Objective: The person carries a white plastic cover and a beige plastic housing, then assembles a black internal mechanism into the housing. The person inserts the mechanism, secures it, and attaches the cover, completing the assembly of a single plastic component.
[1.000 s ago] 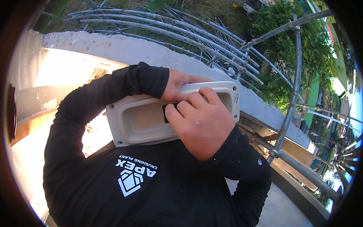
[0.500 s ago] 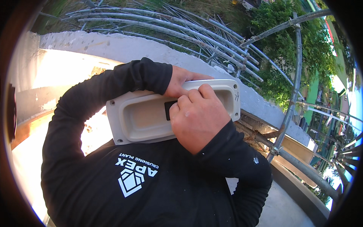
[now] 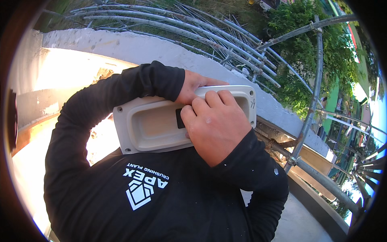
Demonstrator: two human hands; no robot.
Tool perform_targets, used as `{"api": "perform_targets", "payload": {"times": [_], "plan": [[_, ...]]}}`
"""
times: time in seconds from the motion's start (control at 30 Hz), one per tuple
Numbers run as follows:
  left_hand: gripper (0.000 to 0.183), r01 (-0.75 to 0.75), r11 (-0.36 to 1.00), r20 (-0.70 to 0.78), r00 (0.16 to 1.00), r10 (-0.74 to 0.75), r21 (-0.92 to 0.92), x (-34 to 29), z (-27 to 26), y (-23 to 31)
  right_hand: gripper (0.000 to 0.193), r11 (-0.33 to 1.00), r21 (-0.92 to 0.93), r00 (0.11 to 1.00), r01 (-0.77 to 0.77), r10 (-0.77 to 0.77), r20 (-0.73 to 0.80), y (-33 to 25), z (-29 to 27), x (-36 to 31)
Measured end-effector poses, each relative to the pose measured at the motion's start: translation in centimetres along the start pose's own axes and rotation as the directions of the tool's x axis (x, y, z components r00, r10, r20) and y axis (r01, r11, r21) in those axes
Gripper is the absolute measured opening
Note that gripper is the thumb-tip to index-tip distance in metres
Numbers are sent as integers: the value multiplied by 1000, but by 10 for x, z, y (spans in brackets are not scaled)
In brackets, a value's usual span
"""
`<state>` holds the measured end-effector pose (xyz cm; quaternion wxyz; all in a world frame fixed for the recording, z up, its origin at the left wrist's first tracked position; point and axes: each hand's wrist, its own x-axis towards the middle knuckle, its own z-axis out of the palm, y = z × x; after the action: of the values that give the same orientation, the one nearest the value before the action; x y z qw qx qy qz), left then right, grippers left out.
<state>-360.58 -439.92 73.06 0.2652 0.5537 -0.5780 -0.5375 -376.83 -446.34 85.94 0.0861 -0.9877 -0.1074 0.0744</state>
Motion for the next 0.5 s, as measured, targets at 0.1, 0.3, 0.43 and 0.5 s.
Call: {"api": "perform_targets", "payload": {"times": [0.1, 0.3, 0.43, 0.5], "plan": [[79, 8, 1000, -4, 1000, -8, 10, -3, -1, -1, 26, 999, 38, 998, 26, -28, 59, 0, -2, 1], [80, -32, 999, -37, 999, 33, 26, -4, 0, -3, 39, 998, 62, 999, -11, 9, 34, 1, -4, 6], [80, -15, 999, -40, 999, 17, 35, -3, 0, -5, 43, 995, 102, 999, 2, -7, 46, 3, -7, 7], [81, -32, 999, -51, 998, 34, 42, -1, -1, -5, 46, 998, 44, 997, -38, 35, 71, 4, -9, 6]]}}
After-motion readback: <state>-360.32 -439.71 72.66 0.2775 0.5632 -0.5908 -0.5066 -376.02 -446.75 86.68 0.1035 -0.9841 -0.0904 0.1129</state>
